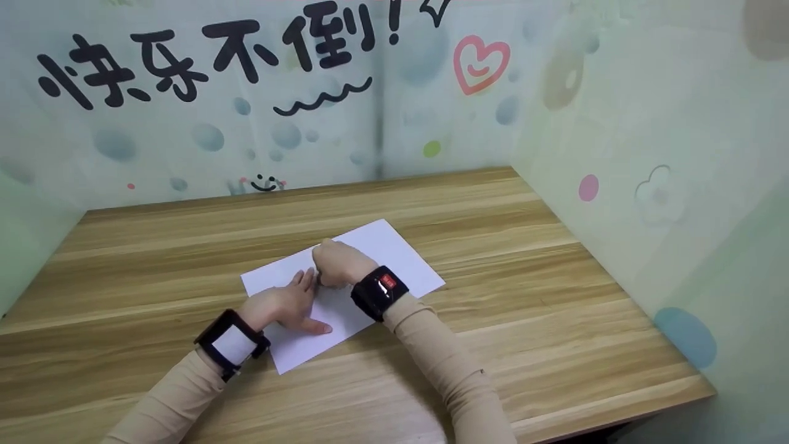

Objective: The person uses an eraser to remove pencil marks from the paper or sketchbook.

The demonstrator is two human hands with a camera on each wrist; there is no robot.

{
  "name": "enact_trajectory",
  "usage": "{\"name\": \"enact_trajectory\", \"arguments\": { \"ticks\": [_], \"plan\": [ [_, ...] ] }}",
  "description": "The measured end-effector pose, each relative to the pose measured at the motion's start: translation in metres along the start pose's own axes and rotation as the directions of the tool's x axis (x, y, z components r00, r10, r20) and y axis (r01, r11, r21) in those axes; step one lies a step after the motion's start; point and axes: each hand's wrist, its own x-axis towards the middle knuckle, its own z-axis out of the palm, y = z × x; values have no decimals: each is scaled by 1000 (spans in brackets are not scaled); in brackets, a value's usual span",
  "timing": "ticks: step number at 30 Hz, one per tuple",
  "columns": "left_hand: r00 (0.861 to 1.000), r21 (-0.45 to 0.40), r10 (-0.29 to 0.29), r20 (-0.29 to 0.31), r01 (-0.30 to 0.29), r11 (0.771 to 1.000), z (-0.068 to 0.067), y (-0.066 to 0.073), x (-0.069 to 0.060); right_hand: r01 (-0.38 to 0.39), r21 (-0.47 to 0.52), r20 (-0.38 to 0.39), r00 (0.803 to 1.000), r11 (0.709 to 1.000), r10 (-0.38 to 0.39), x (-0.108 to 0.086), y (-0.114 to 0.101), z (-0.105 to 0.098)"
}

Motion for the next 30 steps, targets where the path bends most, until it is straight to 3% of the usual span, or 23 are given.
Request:
{"name": "enact_trajectory", "arguments": {
  "ticks": [3,8,13,19,25,30],
  "plan": [
    [1000,3,0,1,0,1000,0,0,0,16,22,-15,1000,1000,-15,0,2,2],
    [1000,0,8,3,-8,1000,2,0,1,16,39,68,998,999,-19,-2,2,1],
    [1000,4,-3,-17,3,1000,1,-1,0,-55,54,-29,998,997,57,1,1,4],
    [1000,-1,-9,-19,9,1000,1,-2,-1,-10,-6,-17,1000,1000,10,2,-6,1],
    [1000,8,-8,-29,8,1000,0,-3,-2,-22,-127,-135,991,992,5,5,-10,7],
    [999,22,1,-38,0,1000,2,-3,-3,1,-88,-20,1000,996,-3,3,-10,2]
  ]
}}
